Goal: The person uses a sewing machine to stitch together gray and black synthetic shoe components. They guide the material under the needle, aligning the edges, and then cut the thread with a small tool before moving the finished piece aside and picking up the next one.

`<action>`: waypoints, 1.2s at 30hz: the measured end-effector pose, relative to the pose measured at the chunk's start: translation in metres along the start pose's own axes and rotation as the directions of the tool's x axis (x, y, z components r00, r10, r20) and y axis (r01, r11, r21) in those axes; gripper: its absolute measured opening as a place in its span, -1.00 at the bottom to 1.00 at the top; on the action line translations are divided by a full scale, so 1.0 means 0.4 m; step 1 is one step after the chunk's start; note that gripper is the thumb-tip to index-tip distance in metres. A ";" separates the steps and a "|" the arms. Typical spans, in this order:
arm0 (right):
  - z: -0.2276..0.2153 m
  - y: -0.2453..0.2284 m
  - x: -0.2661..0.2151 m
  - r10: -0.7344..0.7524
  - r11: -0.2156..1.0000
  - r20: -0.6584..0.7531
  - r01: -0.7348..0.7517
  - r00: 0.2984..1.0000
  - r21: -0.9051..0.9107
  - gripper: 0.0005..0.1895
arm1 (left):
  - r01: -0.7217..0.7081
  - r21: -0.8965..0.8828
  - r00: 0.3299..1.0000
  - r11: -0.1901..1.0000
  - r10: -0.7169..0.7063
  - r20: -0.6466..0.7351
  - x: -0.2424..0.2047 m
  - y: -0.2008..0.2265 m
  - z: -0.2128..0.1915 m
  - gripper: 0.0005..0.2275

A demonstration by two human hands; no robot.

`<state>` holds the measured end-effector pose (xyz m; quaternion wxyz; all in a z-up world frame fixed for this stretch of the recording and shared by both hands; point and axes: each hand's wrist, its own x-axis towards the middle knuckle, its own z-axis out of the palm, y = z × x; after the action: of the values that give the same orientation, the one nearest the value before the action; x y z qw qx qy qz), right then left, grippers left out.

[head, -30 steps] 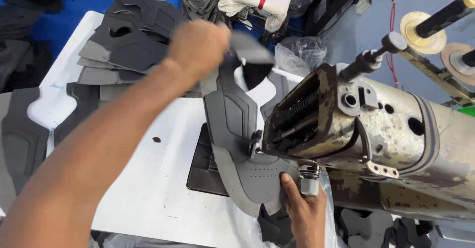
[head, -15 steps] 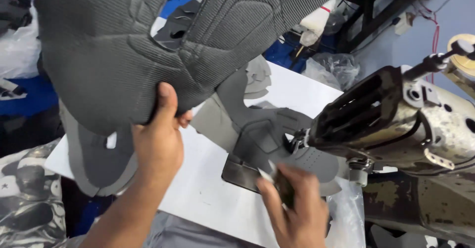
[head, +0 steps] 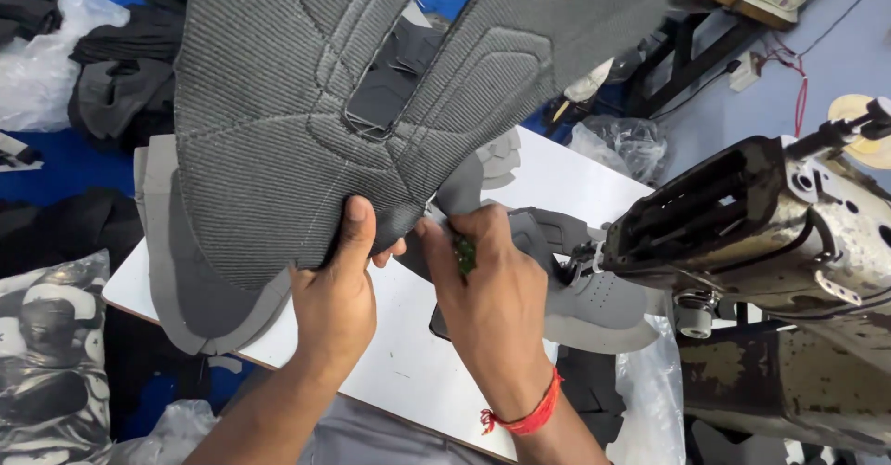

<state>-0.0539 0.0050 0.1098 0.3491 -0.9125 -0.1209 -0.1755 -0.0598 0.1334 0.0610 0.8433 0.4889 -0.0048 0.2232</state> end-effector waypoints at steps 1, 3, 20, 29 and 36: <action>0.005 0.001 0.001 -0.010 1.000 -0.009 0.010 1.000 0.018 -0.70 | -0.002 0.037 1.000 0.999 0.002 -0.006 -0.002 -0.001 -0.003 -0.73; 0.015 -0.001 0.006 -0.018 1.000 0.011 0.017 1.000 0.021 -0.71 | -0.013 0.071 1.000 0.997 0.014 -0.024 -0.009 -0.018 -0.015 -0.72; 0.012 0.180 -0.244 0.334 0.653 0.637 -0.658 0.695 0.376 -0.72 | -0.569 0.807 0.614 0.160 0.735 0.287 0.351 0.074 -0.272 -0.91; 0.158 0.694 -0.755 0.619 0.515 0.475 -0.780 0.625 0.355 -0.71 | -0.640 0.729 0.590 -0.242 0.452 0.669 0.559 -0.263 0.043 -0.77; 0.170 1.256 -1.094 0.386 0.617 0.422 -0.570 0.820 0.544 -0.85 | -0.505 0.853 0.792 0.131 -0.324 0.518 0.372 -0.459 0.147 -0.41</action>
<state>-0.2634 -0.3569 -0.4134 0.6570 -0.7465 0.0307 0.1006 0.1565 0.0626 -0.0258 0.2385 0.9569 -0.1558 0.0571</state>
